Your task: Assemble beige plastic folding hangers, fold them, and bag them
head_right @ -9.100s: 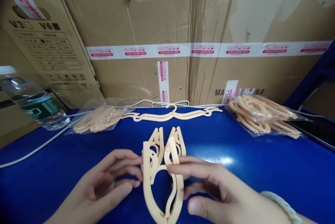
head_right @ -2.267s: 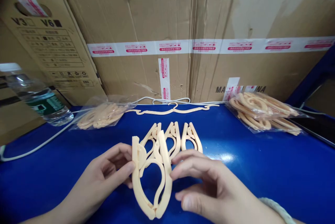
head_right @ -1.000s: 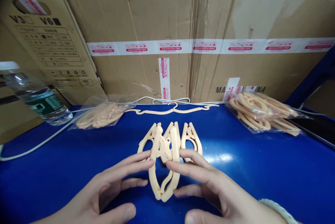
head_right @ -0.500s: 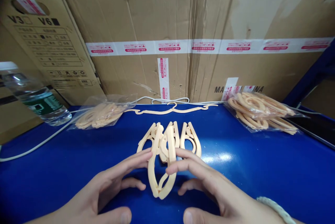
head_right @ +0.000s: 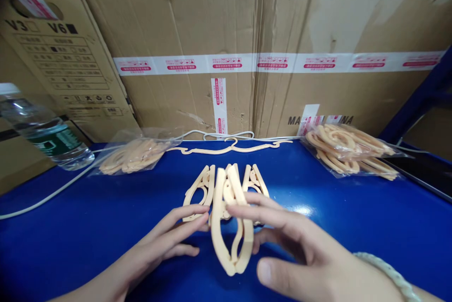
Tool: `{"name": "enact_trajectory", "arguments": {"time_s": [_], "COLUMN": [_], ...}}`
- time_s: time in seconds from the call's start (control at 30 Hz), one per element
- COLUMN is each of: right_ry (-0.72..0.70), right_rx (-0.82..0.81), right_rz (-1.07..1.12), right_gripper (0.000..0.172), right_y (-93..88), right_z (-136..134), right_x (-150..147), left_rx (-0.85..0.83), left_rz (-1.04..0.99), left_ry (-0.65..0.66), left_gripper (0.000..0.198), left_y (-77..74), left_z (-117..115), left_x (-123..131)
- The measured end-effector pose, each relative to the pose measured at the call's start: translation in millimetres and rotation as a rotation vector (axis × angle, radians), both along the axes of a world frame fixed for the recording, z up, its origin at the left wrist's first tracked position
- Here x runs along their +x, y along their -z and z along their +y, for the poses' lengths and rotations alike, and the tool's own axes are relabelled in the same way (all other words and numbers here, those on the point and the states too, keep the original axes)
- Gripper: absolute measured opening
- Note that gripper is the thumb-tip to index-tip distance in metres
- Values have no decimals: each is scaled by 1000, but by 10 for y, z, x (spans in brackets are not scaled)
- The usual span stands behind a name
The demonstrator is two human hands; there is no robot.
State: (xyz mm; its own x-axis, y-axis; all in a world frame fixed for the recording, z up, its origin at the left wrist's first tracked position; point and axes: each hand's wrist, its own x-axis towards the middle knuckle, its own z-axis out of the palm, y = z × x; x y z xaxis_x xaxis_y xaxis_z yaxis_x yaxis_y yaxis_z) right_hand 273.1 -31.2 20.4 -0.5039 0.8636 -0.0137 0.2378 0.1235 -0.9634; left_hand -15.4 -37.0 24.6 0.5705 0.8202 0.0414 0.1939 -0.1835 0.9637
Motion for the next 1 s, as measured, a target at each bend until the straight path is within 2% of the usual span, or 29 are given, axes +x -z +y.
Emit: {"name": "enact_trajectory", "arguments": {"time_s": [0.1,0.17,0.23,0.37,0.43,0.67,0.8,0.9,1.0], "right_ry": [174,307,372,213,143,33,-45,-53,-71], "right_rx": [112,187,264,393,439,518,570,590,609], "right_rz": [-34,-107,-258,-667,-780,-837,-849,-843,-819], "right_gripper": [55,56,56,58,61,72,71,68,63], "right_y": [-128,-193,-211,-142,-108,-124,-80,-39,-21], "right_z": [157,299,431,560,555,448,387,345,325], "right_x": [109,234,368,540,570,656,654,597,529], "left_rx": [27,44,58,101,144,513,664,706,666], "left_rz": [-23,-50,-67,-64,-40,173,319,392,505], "left_ry": [13,29,43,44,31,-114,-115,-93,-47], "left_gripper": [64,63,59,53,51,45,43,52,62], "left_y": [-24,-18,0,33,40,81,123,159,168], "left_z": [15,39,58,69,65,53,53,54,64], "left_x": [-24,-51,-80,-122,-128,-117,-116,-125,-140]}}
